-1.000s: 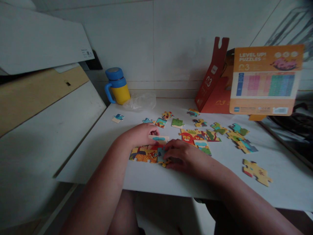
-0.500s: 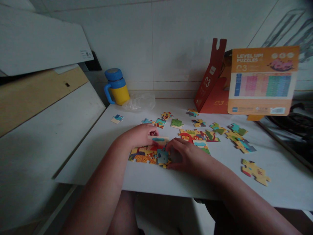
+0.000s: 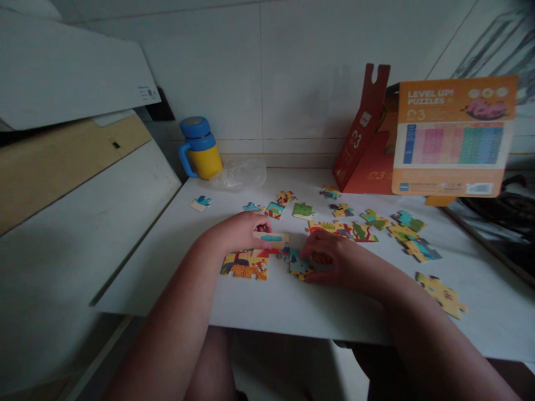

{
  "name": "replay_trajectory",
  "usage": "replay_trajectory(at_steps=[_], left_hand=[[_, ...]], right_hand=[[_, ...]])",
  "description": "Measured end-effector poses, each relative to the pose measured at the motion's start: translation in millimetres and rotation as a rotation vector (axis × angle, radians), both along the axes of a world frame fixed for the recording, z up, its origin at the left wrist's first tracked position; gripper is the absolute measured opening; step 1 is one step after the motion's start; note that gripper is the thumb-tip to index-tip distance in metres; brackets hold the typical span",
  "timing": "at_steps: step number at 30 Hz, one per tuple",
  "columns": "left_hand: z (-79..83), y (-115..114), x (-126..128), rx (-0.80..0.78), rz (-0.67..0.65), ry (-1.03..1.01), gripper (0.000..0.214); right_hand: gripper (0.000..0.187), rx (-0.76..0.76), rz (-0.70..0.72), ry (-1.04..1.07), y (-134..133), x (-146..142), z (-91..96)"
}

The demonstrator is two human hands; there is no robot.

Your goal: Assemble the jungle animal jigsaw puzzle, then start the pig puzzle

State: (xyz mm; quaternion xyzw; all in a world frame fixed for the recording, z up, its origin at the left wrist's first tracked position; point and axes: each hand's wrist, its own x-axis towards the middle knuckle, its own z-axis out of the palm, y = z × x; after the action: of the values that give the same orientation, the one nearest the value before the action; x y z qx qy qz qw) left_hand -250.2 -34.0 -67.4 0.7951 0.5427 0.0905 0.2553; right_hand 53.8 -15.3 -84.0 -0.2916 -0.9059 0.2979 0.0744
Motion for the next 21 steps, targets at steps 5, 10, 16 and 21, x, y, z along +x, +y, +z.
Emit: replay_trajectory(at_steps=[5, 10, 16, 21], left_hand=[[-2.5, 0, -2, 0.004, 0.013, -0.013, 0.025], [-0.5, -1, -2, 0.006, 0.012, -0.009, 0.025], [-1.1, -2, 0, -0.004, 0.018, -0.015, 0.023], [-3.8, 2, -12, 0.099, 0.097, 0.029, 0.017]], right_hand=[[0.035, 0.007, -0.004, 0.005, 0, 0, 0.1], [0.035, 0.018, -0.007, -0.014, 0, -2, 3.3], [0.031, 0.017, 0.007, 0.003, 1, -1, 0.3], [0.031, 0.032, 0.001, -0.001, 2, -1, 0.2]])
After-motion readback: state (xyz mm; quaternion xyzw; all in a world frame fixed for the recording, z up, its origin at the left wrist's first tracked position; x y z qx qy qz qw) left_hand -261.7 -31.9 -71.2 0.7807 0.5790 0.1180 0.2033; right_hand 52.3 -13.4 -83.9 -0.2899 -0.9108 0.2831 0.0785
